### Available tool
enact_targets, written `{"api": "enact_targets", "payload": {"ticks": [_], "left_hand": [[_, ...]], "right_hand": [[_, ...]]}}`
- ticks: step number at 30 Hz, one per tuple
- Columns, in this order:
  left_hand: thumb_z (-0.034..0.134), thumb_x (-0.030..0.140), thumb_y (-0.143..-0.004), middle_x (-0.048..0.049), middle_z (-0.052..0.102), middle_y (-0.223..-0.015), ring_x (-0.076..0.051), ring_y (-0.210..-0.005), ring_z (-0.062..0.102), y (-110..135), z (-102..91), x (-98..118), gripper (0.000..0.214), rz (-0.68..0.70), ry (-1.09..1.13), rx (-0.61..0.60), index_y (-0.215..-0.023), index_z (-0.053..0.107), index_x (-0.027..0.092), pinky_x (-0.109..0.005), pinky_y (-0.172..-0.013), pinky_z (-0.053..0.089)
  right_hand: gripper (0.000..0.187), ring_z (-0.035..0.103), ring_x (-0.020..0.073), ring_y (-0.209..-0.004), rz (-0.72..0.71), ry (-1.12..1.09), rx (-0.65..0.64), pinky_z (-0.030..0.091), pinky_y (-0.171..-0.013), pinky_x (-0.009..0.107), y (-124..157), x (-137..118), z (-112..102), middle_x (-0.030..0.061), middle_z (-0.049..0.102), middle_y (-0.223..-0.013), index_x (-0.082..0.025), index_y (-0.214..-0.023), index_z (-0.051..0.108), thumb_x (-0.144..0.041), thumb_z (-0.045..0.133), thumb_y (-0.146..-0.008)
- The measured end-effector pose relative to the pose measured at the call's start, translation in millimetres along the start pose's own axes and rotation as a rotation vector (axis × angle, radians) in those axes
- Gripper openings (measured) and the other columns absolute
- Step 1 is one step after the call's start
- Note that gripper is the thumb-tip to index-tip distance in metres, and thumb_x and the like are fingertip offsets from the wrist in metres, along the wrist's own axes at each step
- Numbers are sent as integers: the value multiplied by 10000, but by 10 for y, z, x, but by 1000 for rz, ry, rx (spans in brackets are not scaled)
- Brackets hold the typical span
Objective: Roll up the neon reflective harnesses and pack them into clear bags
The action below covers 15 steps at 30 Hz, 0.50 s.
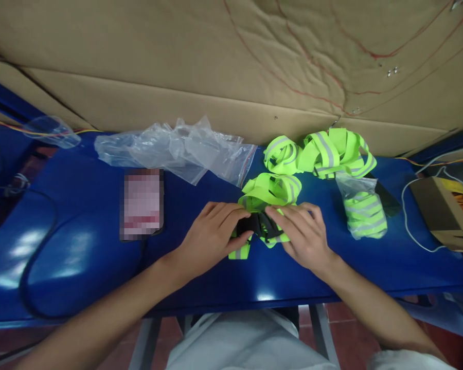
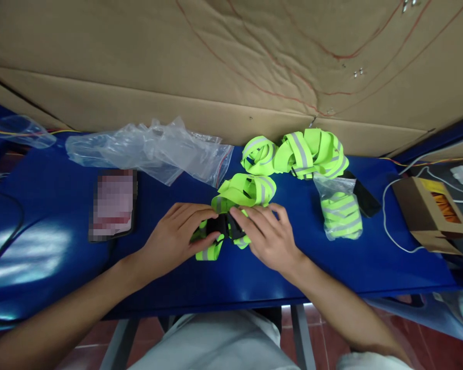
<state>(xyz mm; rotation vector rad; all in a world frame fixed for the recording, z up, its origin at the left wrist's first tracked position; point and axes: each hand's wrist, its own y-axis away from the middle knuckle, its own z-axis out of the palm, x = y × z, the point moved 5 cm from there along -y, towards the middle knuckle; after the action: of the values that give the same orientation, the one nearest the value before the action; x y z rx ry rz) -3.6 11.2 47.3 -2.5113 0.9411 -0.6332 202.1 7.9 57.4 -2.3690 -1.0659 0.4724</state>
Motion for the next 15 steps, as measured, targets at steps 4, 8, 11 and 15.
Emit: {"api": "enact_targets", "payload": {"ticks": [4, 8, 11, 15], "left_hand": [[672, 302, -1000, -113, 739, -1191, -269, -1074, 706, -4, 41, -58, 298, -52, 38, -70, -1255, 610, 162, -430, -963, 536], [595, 261, -1034, -99, 730, -1191, -223, -1079, 709, -37, -136, -229, 247, -182, 266, 15, -1265, 615, 175, -385, -950, 574], [631, 305, -1038, -57, 745, -1223, -164, -1044, 713, -36, -467, -535, 286, -353, 581, 289, -1308, 622, 208, -322, -949, 598], [789, 509, -915, -6, 748, -1146, -167, -1037, 688, 25, -1021, -964, 395, -477, 728, 734, -1162, 683, 219, -423, -1075, 572]], "right_hand": [[498, 719, 284, -1119, 263, -62, 178, 505, -967, 454, 13, 313, -206, 93, 765, -1232, -269, -1454, 610, -174, 599, -965], [357, 733, 293, -1115, 673, -520, 389, 579, -925, 463, 115, 797, -409, 93, 751, -1247, -268, -1280, 687, -315, 732, -929], [299, 762, 294, -981, 836, -938, 462, 600, -868, 503, 230, 1125, -576, 115, 777, -1150, -232, -1189, 713, -382, 678, -932], [250, 757, 276, -944, 1049, -1092, 702, 615, -823, 462, 515, 1483, -999, 127, 788, -1096, -202, -920, 804, -413, 692, -847]]}}
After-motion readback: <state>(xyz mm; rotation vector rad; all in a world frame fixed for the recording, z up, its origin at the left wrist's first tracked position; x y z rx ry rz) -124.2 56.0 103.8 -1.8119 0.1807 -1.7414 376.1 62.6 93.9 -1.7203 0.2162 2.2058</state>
